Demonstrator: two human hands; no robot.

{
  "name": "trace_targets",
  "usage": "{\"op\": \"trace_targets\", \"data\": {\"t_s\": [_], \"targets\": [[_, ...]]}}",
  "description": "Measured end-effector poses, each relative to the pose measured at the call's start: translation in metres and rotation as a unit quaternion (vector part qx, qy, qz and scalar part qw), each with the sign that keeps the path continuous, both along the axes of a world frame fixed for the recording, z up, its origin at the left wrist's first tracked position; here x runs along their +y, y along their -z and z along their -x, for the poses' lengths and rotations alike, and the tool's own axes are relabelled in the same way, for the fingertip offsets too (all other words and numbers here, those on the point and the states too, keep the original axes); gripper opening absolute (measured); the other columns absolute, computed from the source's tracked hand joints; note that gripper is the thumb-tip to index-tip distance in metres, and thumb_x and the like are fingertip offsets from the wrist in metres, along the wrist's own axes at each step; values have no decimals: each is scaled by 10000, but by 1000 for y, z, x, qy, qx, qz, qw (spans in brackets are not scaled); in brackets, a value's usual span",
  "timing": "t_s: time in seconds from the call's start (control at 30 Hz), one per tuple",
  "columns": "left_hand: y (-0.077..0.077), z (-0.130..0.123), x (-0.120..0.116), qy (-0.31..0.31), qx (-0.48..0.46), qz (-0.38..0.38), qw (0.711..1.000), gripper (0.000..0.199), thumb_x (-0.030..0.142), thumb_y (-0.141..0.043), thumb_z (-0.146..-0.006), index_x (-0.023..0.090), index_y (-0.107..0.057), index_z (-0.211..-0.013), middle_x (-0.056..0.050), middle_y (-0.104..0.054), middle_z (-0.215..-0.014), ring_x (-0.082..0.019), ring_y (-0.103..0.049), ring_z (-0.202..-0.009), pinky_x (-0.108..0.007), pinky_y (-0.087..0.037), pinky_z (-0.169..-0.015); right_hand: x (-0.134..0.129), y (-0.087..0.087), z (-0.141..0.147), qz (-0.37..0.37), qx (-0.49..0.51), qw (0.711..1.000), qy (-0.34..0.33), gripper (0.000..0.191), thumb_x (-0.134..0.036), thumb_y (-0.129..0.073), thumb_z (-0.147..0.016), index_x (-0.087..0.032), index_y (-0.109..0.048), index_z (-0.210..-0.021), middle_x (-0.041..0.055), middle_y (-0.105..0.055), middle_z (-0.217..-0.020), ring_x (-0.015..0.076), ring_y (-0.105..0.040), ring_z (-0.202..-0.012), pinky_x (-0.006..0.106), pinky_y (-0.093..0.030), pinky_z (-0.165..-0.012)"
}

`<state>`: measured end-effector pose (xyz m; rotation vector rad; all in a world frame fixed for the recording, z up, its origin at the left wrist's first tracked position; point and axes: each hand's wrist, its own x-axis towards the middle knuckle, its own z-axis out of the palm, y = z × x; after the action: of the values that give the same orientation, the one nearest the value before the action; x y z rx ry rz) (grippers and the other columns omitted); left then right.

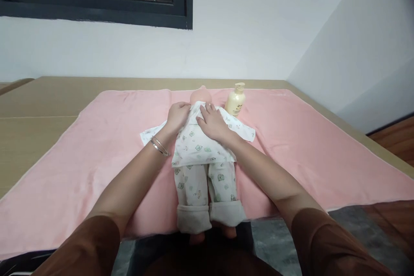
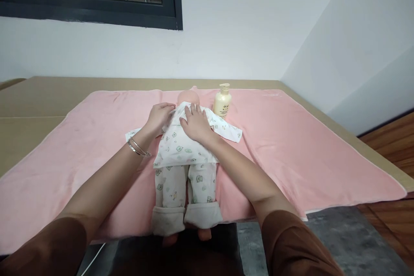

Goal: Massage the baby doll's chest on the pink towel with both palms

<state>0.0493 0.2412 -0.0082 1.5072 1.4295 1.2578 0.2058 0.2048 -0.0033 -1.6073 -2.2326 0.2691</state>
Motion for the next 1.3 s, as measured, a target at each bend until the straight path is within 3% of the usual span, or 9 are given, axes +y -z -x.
{"op": "trace_targets", "data": {"t_s": [0.2,0.33,0.57,0.63,0.73,0.8,0.83,1.07,1.3], "targets": [[-10,3,-2,-8,-168,55,984,140,240,-584,-732,158,-682,-788,-96,-756,-1006,-244,-690,-1037,-366,-548,-933,-6,0,5,-29,4,1000,-4,639,-410,-358,-997,-93,-338,-1552,175,-167,-1669,365,-88,-1565,565,-157,-1249],[-19,10,-2,-10,-253,84,964,247,222,-510,-788,151,-679,-954,-122,-722,-1207,-237,-663,-1185,-399,-502,-1071,-4,4,6,-23,4,999,-28,633,-408,-383,-988,-77,-392,-1526,183,-249,-1644,354,-175,-1550,540,-177,-1256],[-35,38,1,-6,-310,106,945,404,165,-364,-849,162,-618,-1162,-132,-692,-1267,-231,-670,-1191,-446,-547,-1030,-16,5,11,-91,-17,994,-54,555,-316,-400,-962,-60,-509,-1442,188,-377,-1585,335,-277,-1523,556,-211,-1254],[-40,44,2,15,-291,109,950,430,159,-346,-858,184,-611,-1196,-115,-678,-1283,-221,-660,-1207,-444,-540,-1043,-41,1,27,-167,-12,980,-108,524,-256,-370,-955,-69,-530,-1418,174,-398,-1576,284,-284,-1527,531,-210,-1269],[-48,50,-1,20,-304,95,948,427,135,-361,-861,188,-617,-1200,-116,-691,-1211,-227,-657,-1204,-458,-528,-1053,-92,-1,64,-251,-40,892,-373,481,-223,-393,-945,-179,-551,-1398,64,-471,-1546,163,-282,-1529,413,-234,-1291],[-57,51,-6,9,-367,98,925,399,115,-353,-878,179,-620,-1167,-115,-694,-1159,-216,-666,-1184,-431,-535,-1042,-121,3,88,-296,-74,830,-467,503,-198,-389,-963,-236,-489,-1454,-10,-418,-1586,106,-254,-1533,342,-199,-1305],[-62,50,-9,3,-405,106,908,381,110,-342,-891,176,-619,-1145,-111,-693,-1136,-203,-673,-1168,-405,-542,-1029,-131,7,98,-311,-80,820,-473,507,-205,-382,-971,-229,-471,-1470,-13,-395,-1599,100,-259,-1530,318,-186,-1306],[-92,35,-30,-47,-612,169,771,202,178,-412,-937,201,-611,-964,-98,-681,-947,-187,-717,-1009,-291,-585,-918,-138,31,118,-327,-123,805,-479,631,-504,-235,-1045,-133,-377,-1536,90,-312,-1638,205,-258,-1538,383,-165,-1309],[-106,47,-33,-14,-644,165,747,229,203,-419,-966,211,-647,-985,-94,-689,-875,-203,-735,-959,-280,-604,-851,-138,14,134,-332,-168,802,-467,592,-473,-274,-1057,-134,-393,-1526,108,-351,-1616,237,-320,-1514,421,-204,-1302]]}}
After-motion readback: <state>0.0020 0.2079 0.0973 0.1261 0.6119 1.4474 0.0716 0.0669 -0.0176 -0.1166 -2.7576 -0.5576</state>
